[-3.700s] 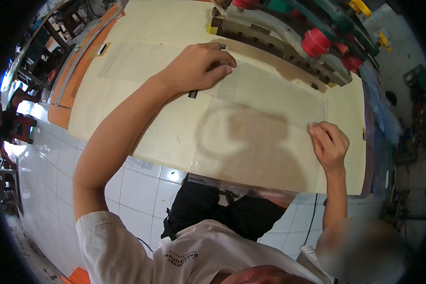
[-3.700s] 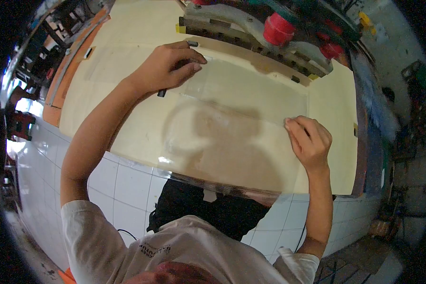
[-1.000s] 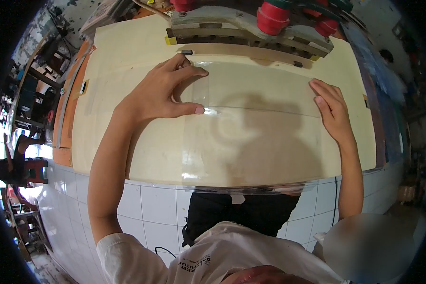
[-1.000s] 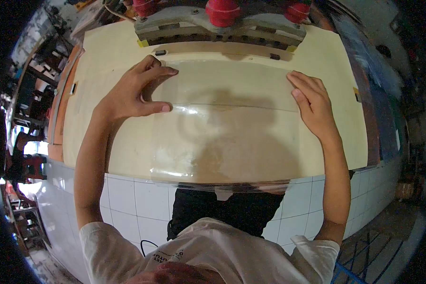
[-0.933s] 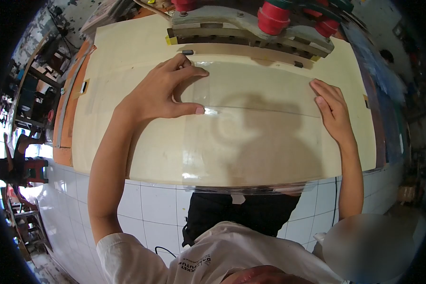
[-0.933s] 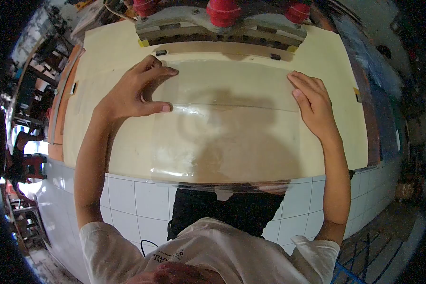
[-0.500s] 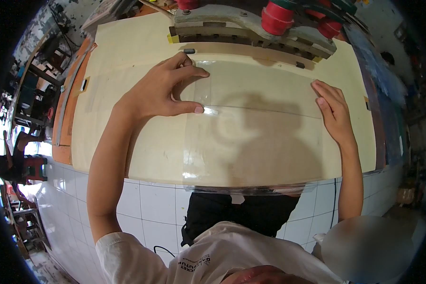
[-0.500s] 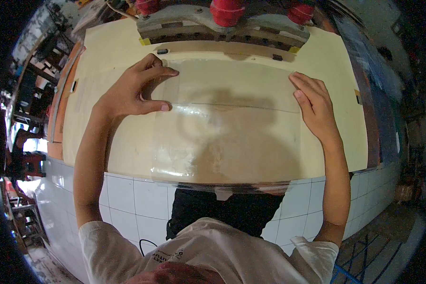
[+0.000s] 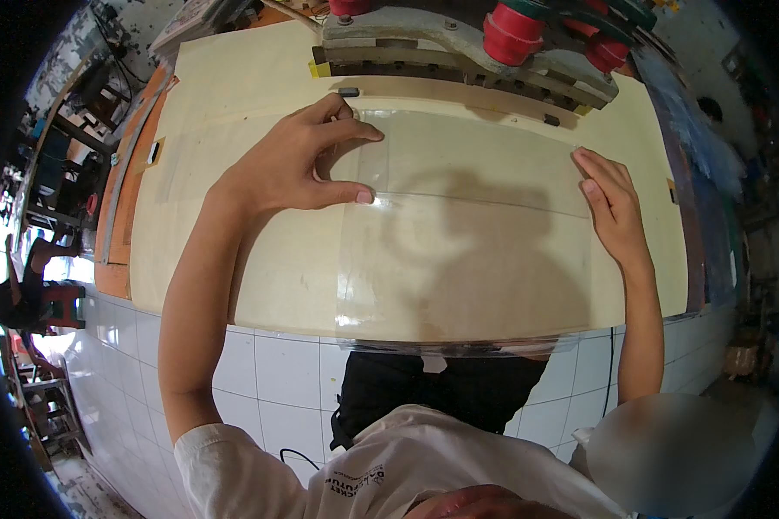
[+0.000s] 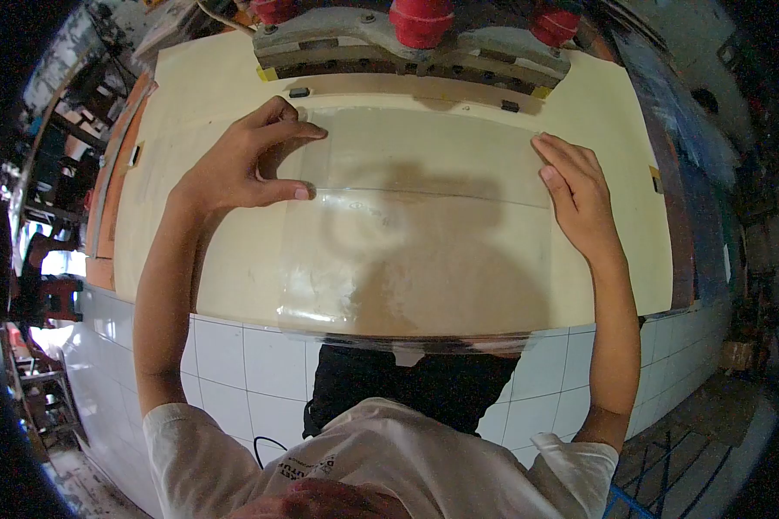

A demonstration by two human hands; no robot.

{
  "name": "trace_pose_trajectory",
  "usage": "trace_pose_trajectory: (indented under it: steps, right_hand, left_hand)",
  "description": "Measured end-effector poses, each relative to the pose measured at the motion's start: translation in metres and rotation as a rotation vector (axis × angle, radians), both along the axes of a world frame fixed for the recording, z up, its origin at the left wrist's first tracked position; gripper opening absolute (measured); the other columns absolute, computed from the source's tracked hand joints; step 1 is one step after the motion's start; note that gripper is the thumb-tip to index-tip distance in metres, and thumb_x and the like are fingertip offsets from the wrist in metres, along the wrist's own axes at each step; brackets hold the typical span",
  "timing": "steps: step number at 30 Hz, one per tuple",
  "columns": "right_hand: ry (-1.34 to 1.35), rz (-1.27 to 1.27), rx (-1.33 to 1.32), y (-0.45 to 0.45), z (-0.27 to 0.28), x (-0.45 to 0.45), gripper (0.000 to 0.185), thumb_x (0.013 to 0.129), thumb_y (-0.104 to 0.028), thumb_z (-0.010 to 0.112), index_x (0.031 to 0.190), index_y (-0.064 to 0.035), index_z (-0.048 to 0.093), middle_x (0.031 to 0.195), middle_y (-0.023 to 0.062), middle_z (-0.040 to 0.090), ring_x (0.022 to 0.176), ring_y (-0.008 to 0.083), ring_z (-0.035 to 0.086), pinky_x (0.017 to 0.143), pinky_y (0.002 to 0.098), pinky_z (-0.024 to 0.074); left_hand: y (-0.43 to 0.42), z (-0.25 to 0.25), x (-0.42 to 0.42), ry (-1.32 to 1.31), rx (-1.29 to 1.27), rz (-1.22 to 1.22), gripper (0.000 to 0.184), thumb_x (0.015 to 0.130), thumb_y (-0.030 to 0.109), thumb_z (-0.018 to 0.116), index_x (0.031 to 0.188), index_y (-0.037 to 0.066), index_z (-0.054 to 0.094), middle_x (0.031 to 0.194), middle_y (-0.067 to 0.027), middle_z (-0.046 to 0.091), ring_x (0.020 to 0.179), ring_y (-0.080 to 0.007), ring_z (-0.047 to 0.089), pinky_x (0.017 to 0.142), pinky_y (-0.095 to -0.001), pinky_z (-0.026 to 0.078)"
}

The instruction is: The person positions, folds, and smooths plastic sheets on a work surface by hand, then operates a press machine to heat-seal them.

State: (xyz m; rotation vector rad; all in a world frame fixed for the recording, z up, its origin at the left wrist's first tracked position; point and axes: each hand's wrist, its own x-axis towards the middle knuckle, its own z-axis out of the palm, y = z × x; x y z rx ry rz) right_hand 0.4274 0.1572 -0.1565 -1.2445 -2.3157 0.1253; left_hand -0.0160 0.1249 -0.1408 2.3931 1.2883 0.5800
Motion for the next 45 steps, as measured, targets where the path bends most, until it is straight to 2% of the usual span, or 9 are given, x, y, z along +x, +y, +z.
trace_pose_trajectory:
  steps: [17, 24, 26, 33, 35, 36, 38, 42, 45]
  right_hand:
    - [-0.013, 0.019, 0.030, 0.002, -0.001, 0.000, 0.033, 0.102, -0.017, 0.058, 0.132, -0.0071, 0.067, 0.134, 0.0132, 0.065, 0.123, 0.0306, 0.058, 0.107, 0.0390, 0.0442]
    - [-0.025, 0.005, 0.046, 0.002, 0.002, -0.002, 0.033, 0.099, -0.017, 0.062, 0.130, -0.0088, 0.069, 0.133, 0.0122, 0.066, 0.118, 0.0292, 0.060, 0.104, 0.0381, 0.0458]
    - [-0.031, -0.016, 0.033, -0.002, 0.002, -0.004, 0.033, 0.099, -0.017, 0.063, 0.130, -0.0097, 0.070, 0.132, 0.0122, 0.067, 0.117, 0.0292, 0.060, 0.103, 0.0380, 0.0460]
    - [-0.006, -0.046, -0.014, -0.002, -0.002, -0.004, 0.033, 0.098, -0.017, 0.063, 0.129, -0.0126, 0.071, 0.135, 0.0109, 0.065, 0.120, 0.0288, 0.058, 0.104, 0.0386, 0.0457]
    - [-0.005, -0.052, -0.014, -0.003, -0.003, -0.004, 0.033, 0.098, -0.017, 0.063, 0.130, -0.0130, 0.071, 0.136, 0.0108, 0.064, 0.122, 0.0286, 0.057, 0.104, 0.0387, 0.0454]
    - [-0.007, -0.047, 0.001, -0.003, -0.003, -0.003, 0.033, 0.098, -0.017, 0.063, 0.129, -0.0133, 0.071, 0.135, 0.0113, 0.064, 0.122, 0.0287, 0.057, 0.105, 0.0390, 0.0455]
    - [-0.006, -0.050, 0.023, -0.002, -0.003, -0.004, 0.032, 0.098, -0.017, 0.062, 0.129, -0.0135, 0.071, 0.135, 0.0119, 0.065, 0.122, 0.0288, 0.057, 0.105, 0.0394, 0.0455]
    - [0.050, -0.052, 0.070, -0.005, -0.001, -0.008, 0.030, 0.097, -0.014, 0.064, 0.126, -0.0111, 0.072, 0.127, 0.0132, 0.069, 0.115, 0.0299, 0.062, 0.101, 0.0392, 0.0488]
    - [0.112, -0.034, 0.061, -0.006, -0.003, -0.005, 0.028, 0.095, -0.011, 0.067, 0.122, -0.0084, 0.073, 0.122, 0.0137, 0.071, 0.109, 0.0296, 0.065, 0.097, 0.0376, 0.0515]
  left_hand:
    - [0.001, -0.002, -0.001, -0.011, 0.043, -0.028, 0.068, 0.071, 0.046, 0.089, 0.122, 0.005, 0.070, 0.103, -0.0123, 0.055, 0.097, -0.0317, 0.058, 0.089, -0.0395, 0.049]
    - [0.001, 0.001, 0.001, -0.028, -0.036, 0.011, 0.069, 0.069, 0.044, 0.090, 0.122, 0.005, 0.070, 0.105, -0.0123, 0.055, 0.096, -0.0303, 0.059, 0.085, -0.0380, 0.050]
    - [0.001, -0.006, 0.001, -0.094, 0.095, -0.026, 0.060, 0.071, 0.039, 0.091, 0.116, 0.004, 0.073, 0.100, -0.0089, 0.056, 0.071, -0.0214, 0.060, 0.068, -0.0339, 0.052]
    - [0.002, -0.007, -0.001, -0.090, 0.088, -0.014, 0.060, 0.072, 0.040, 0.090, 0.116, 0.004, 0.073, 0.101, -0.0088, 0.056, 0.075, -0.0216, 0.060, 0.068, -0.0338, 0.052]
    - [0.001, -0.006, 0.001, -0.091, -0.002, 0.036, 0.066, 0.070, 0.043, 0.091, 0.117, 0.000, 0.072, 0.101, -0.0103, 0.054, 0.088, -0.0239, 0.059, 0.074, -0.0342, 0.050]
    - [-0.001, -0.005, 0.002, -0.091, -0.002, 0.032, 0.066, 0.070, 0.043, 0.091, 0.117, 0.000, 0.072, 0.101, -0.0103, 0.054, 0.088, -0.0239, 0.059, 0.074, -0.0342, 0.050]
    - [-0.002, -0.002, 0.004, -0.089, 0.013, 0.052, 0.059, 0.071, 0.038, 0.090, 0.115, 0.002, 0.074, 0.101, -0.0091, 0.056, 0.073, -0.0214, 0.059, 0.067, -0.0340, 0.051]
    - [-0.002, -0.002, 0.005, -0.112, -0.037, 0.059, 0.059, 0.070, 0.037, 0.091, 0.114, 0.001, 0.074, 0.100, -0.0087, 0.056, 0.071, -0.0206, 0.059, 0.066, -0.0338, 0.050]
    - [-0.001, -0.006, 0.004, -0.116, 0.027, 0.052, 0.059, 0.070, 0.036, 0.091, 0.114, 0.001, 0.074, 0.099, -0.0083, 0.055, 0.069, -0.0200, 0.058, 0.065, -0.0334, 0.050]
